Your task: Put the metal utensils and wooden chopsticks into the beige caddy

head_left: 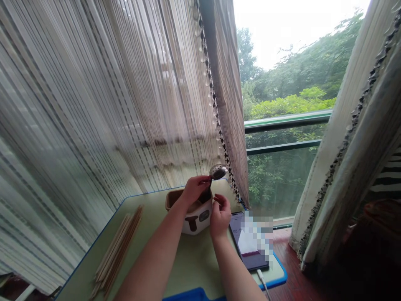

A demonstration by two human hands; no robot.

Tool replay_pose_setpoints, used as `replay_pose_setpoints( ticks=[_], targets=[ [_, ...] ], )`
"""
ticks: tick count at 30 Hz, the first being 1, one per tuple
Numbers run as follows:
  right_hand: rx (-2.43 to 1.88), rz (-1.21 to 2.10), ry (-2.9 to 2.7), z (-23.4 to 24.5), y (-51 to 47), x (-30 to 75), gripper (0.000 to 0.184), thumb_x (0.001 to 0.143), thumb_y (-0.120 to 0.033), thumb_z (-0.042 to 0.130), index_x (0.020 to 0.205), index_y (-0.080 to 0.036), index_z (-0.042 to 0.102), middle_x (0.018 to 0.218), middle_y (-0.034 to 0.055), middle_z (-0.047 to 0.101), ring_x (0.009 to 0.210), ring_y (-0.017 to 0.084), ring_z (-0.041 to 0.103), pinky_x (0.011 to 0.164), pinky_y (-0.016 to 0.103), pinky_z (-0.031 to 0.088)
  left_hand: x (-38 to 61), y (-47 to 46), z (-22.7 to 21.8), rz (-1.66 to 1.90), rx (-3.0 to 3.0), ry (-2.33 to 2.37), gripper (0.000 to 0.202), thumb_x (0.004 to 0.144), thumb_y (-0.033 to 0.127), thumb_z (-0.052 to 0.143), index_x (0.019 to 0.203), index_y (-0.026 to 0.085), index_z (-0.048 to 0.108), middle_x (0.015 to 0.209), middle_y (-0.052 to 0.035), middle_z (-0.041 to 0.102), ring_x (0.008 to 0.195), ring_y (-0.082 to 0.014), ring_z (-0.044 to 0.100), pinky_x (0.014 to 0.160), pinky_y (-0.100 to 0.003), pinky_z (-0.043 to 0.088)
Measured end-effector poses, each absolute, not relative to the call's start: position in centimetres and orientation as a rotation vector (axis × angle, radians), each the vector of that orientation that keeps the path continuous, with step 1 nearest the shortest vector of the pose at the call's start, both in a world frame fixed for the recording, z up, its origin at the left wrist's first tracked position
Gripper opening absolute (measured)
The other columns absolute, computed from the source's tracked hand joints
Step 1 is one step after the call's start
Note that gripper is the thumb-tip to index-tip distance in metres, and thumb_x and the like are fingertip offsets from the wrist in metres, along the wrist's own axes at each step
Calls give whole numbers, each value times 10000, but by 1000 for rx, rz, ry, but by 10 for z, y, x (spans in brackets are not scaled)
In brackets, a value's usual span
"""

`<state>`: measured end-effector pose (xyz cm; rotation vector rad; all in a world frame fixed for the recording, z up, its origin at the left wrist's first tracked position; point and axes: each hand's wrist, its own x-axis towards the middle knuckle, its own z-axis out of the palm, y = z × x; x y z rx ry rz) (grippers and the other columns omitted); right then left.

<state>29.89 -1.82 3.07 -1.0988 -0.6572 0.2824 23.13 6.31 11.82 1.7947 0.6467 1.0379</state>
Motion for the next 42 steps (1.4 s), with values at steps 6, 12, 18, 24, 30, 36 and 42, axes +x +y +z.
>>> replay_pose_setpoints(
  ticks=[6, 12, 18, 24, 30, 36, 42],
  targets=[
    [-1097, 292, -630, 30, -19, 297, 229, 752, -218, 483, 963, -167, 557, 954, 81, 623, 865, 190, 590, 769, 318, 461, 228, 58, 118, 1013, 1903, 701, 290, 668, 260, 656, 934, 155, 706, 775, -51, 682, 675, -152, 590, 604, -253, 472],
    [-1064, 282, -633, 30, -18, 297, 257, 755, -217, 475, 990, -153, 556, 1004, 99, 616, 909, 195, 583, 806, 334, 460, 231, 51, 118, 1029, 1896, 718, 276, 685, 248, 634, 933, 148, 698, 764, -54, 687, 682, -157, 610, 632, -263, 478],
    [-1067, 261, -634, 30, -19, 297, 245, 752, -214, 477, 976, -153, 556, 987, 94, 614, 895, 190, 576, 778, 317, 462, 236, 43, 117, 1091, 1935, 741, 263, 696, 231, 631, 945, 170, 685, 862, -65, 703, 746, -175, 638, 679, -273, 479],
    [-1084, 218, -685, 33, -24, 296, 237, 747, -220, 464, 958, -158, 556, 975, 90, 608, 884, 190, 565, 775, 325, 454, 243, 44, 114, 1206, 2057, 899, 188, 714, 270, 626, 860, 183, 707, 791, -42, 700, 718, -176, 626, 677, -285, 464],
    [-1137, 215, -685, 32, -24, 298, 239, 750, -219, 444, 953, -170, 561, 960, 79, 614, 871, 180, 562, 770, 310, 440, 248, 48, 114, 1223, 2042, 1010, 184, 690, 248, 649, 858, 205, 712, 812, -56, 706, 733, -195, 640, 699, -305, 466],
    [-1173, 224, -680, 30, -22, 298, 213, 754, -224, 447, 936, -184, 551, 947, 63, 608, 840, 169, 553, 748, 291, 434, 244, 47, 115, 1138, 2148, 1075, 180, 649, 203, 668, 825, 204, 706, 750, -41, 693, 683, -186, 619, 673, -299, 452],
    [-1150, 244, -693, 29, -22, 296, 185, 754, -225, 457, 913, -190, 544, 921, 49, 597, 799, 155, 544, 734, 286, 430, 237, 47, 113, 1200, 2213, 1129, 191, 666, 204, 652, 852, 193, 689, 787, -52, 689, 720, -187, 617, 716, -312, 453]
  ],
)
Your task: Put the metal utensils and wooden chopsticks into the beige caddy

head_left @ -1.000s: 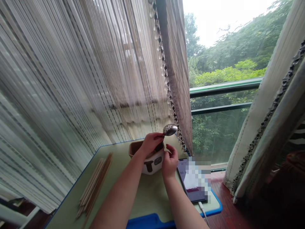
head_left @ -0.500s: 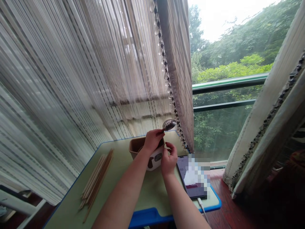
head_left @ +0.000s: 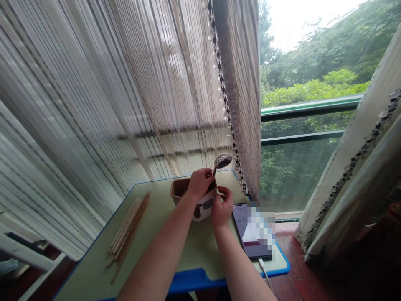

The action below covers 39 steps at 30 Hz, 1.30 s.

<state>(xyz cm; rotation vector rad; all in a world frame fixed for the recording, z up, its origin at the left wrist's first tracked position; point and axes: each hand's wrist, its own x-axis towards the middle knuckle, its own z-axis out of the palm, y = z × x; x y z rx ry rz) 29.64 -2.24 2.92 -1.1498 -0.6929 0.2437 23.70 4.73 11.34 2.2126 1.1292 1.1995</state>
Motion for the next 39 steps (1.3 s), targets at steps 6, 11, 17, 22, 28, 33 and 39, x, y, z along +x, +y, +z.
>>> replay_pose_setpoints(
  ticks=[6, 11, 17, 22, 28, 33, 39],
  targets=[
    [-1133, 226, -679, 26, -20, 297, 192, 739, -201, 452, 904, -180, 549, 914, 56, 592, 840, 165, 545, 739, 290, 429, 229, 44, 113, 1182, 2186, 1102, 187, 678, 212, 653, 860, 175, 680, 819, -62, 686, 739, -180, 624, 725, -307, 475],
    [-1167, 113, -758, 24, -22, 291, 188, 755, -176, 467, 925, -172, 545, 892, 51, 588, 765, 158, 534, 714, 304, 435, 178, 29, 114, 1420, 1981, 1095, 482, 731, 240, 622, 1201, 219, 518, 973, -60, 666, 762, -134, 624, 731, -274, 498],
    [-948, -301, -1247, 22, -39, 273, 239, 725, -106, 539, 953, -177, 526, 970, 84, 586, 932, 208, 540, 842, 402, 431, 62, 29, 100, 1676, 1890, 1333, 518, 733, 227, 605, 1235, 225, 474, 956, -61, 657, 731, -128, 614, 626, -243, 504],
    [-833, -212, -1641, 12, -45, 251, 293, 732, -84, 528, 1005, -191, 528, 945, 76, 592, 914, 203, 548, 816, 384, 456, -37, 40, 72, 1717, 1630, 1515, 339, 696, 199, 622, 1033, 163, 607, 855, -63, 666, 689, -129, 613, 634, -258, 511],
    [-1021, 436, -2001, 16, -34, 167, 308, 792, -172, 463, 1087, -193, 548, 1034, 77, 608, 846, 163, 584, 734, 300, 488, -97, 28, 25, 1909, 1401, 1465, 466, 757, 236, 563, 1210, 159, 483, 904, -63, 663, 703, -111, 620, 683, -260, 509],
    [-1132, 404, -2169, 7, -15, 88, 365, 788, -182, 458, 1135, -162, 573, 1159, 101, 579, 1071, 199, 518, 948, 343, 381, -109, 9, -8, 1794, 1407, 1678, 396, 768, 261, 559, 1151, 163, 544, 791, -32, 671, 660, -118, 625, 682, -258, 503],
    [-1033, 240, -2345, -10, -13, 76, 384, 821, -178, 408, 1169, -202, 568, 1233, 68, 546, 1135, 192, 457, 994, 334, 319, -105, 1, -14, 1803, 1576, 1690, 350, 834, 257, 455, 1159, 159, 542, 795, -40, 674, 660, -120, 632, 677, -264, 506]
  ],
)
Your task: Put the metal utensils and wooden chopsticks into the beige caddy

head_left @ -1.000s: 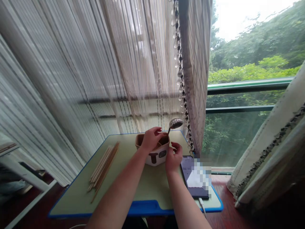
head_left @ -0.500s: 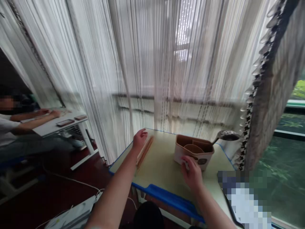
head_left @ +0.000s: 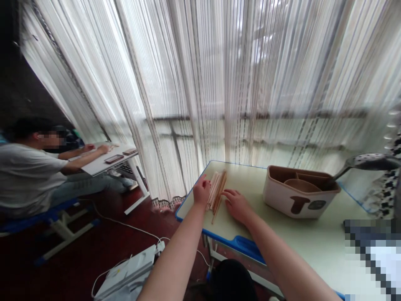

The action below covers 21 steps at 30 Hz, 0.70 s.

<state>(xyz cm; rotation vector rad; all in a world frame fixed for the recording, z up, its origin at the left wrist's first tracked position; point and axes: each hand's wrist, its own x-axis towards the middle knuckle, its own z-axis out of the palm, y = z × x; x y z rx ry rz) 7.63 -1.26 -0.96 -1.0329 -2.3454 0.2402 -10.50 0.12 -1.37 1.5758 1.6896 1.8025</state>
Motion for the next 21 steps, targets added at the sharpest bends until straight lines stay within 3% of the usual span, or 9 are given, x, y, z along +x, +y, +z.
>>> replay_pose_setpoints(
  ticks=[3, 8, 13, 17, 21],
  targets=[
    [-1054, 229, -2385, -12, -13, 84, 418, 808, -164, 412, 1194, -230, 560, 1266, 55, 527, 1155, 197, 437, 997, 341, 311, -102, 2, -13, 1794, 1643, 1662, 356, 828, 249, 469, 1164, 158, 544, 823, -44, 680, 730, -129, 642, 726, -276, 509],
    [-1094, 218, -2388, -11, -14, 82, 369, 781, -132, 414, 1045, -243, 647, 1209, 47, 564, 1114, 194, 463, 962, 329, 336, -100, 0, -12, 1761, 1678, 1660, 356, 834, 264, 472, 1166, 157, 546, 811, -39, 686, 718, -127, 642, 725, -276, 510],
    [-985, 238, -2436, -10, -18, 79, 407, 801, -158, 410, 1155, -264, 579, 1220, 23, 562, 1132, 181, 440, 967, 322, 317, -101, -3, -10, 1749, 1690, 1728, 353, 817, 262, 497, 1148, 162, 563, 790, -34, 688, 698, -133, 637, 725, -278, 501],
    [-1065, 240, -2425, -5, -24, 81, 319, 774, -139, 433, 1017, -213, 626, 1119, 51, 602, 1058, 173, 482, 924, 288, 332, -101, -7, -6, 1756, 1706, 1753, 351, 802, 258, 514, 1136, 168, 579, 781, -40, 687, 705, -145, 632, 734, -282, 491],
    [-1229, 175, -2343, -3, -30, 85, 224, 801, -243, 451, 913, -179, 634, 974, 90, 626, 973, 210, 509, 859, 306, 354, -100, -10, -3, 1763, 1678, 1768, 351, 797, 270, 523, 1125, 167, 593, 768, -47, 686, 696, -161, 627, 727, -289, 484]
  ],
)
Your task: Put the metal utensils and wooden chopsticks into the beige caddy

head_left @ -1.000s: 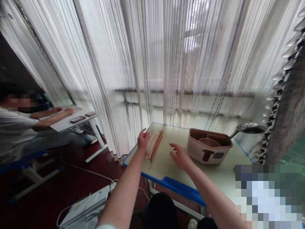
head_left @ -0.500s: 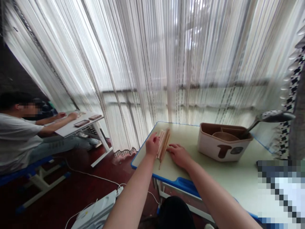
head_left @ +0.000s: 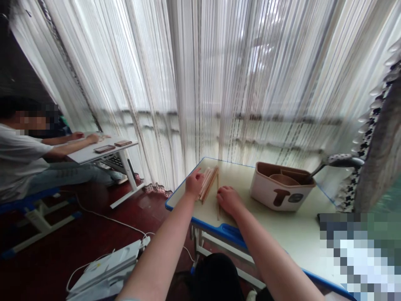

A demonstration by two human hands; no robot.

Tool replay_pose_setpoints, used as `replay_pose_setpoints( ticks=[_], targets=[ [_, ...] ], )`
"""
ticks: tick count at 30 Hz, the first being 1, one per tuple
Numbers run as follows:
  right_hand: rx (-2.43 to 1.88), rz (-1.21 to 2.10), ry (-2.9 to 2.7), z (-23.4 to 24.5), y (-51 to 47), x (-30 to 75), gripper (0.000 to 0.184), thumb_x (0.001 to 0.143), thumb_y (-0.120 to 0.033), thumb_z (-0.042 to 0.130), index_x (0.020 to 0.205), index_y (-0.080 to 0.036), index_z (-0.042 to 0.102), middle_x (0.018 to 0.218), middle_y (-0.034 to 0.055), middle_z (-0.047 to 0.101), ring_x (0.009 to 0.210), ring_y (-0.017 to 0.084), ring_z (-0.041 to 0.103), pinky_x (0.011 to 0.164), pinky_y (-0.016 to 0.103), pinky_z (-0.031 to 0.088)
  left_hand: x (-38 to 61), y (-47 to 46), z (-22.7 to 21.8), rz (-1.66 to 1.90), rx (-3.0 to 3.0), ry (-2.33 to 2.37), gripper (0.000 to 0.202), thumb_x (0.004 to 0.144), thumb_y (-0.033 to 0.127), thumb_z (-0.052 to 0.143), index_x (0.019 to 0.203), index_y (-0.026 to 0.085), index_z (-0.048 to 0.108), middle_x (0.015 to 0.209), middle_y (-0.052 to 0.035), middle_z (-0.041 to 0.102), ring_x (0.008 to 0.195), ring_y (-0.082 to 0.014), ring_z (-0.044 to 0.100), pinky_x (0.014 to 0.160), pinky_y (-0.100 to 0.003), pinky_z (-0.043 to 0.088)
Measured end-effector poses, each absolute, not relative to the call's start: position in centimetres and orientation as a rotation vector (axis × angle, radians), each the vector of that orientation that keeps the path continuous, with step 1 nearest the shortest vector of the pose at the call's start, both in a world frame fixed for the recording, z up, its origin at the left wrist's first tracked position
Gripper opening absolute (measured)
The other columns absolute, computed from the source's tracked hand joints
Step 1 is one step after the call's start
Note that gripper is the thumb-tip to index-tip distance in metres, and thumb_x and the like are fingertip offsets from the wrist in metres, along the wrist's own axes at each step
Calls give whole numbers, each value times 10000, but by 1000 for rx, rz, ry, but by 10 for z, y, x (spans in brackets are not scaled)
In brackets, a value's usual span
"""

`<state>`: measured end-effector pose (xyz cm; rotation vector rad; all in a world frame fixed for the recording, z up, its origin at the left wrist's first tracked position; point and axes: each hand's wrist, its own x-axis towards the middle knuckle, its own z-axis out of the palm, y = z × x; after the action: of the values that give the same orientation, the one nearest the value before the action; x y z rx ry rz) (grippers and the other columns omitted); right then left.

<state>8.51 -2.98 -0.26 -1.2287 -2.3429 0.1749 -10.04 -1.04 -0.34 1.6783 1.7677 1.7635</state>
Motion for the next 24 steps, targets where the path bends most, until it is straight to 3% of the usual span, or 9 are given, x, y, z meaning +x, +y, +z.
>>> replay_pose_setpoints(
  ticks=[3, 11, 15, 19, 24],
  targets=[
    [-1387, 193, -2264, -4, -29, 89, 215, 768, -299, 506, 875, -165, 636, 939, 113, 627, 958, 240, 513, 832, 325, 357, -99, -11, -3, 1765, 1690, 1792, 352, 785, 272, 535, 1114, 167, 601, 759, -46, 684, 710, -168, 626, 736, -290, 477],
    [-1558, 302, -2066, -1, -21, 100, 237, 756, -115, 441, 880, -163, 637, 859, 127, 667, 795, 217, 608, 683, 307, 396, -96, -14, 0, 1712, 1655, 1853, 344, 755, 238, 547, 1082, 161, 618, 725, -40, 675, 683, -164, 617, 712, -291, 480],
    [-1523, 318, -1959, 11, -34, 110, 199, 771, -169, 453, 866, -172, 628, 853, 105, 677, 793, 207, 620, 687, 299, 429, -90, -19, 9, 1812, 1564, 1807, 271, 773, 271, 531, 976, 147, 662, 770, -57, 683, 728, -167, 624, 737, -303, 486],
    [-1180, 596, -1735, 23, -59, 130, 133, 776, -263, 479, 806, -201, 593, 777, 46, 654, 693, 178, 611, 597, 275, 480, -66, -24, 36, 1805, 1489, 1433, 324, 784, 409, 532, 870, 133, 679, 801, -77, 693, 692, -169, 637, 654, -305, 517],
    [-968, 781, -1489, 33, -79, 162, 144, 773, -344, 526, 806, -211, 573, 749, 45, 610, 650, 184, 584, 538, 291, 509, -9, -24, 83, 1565, 1408, 824, 410, 701, 407, 659, 963, 91, 648, 881, -132, 693, 705, -177, 651, 625, -315, 540]
  ],
)
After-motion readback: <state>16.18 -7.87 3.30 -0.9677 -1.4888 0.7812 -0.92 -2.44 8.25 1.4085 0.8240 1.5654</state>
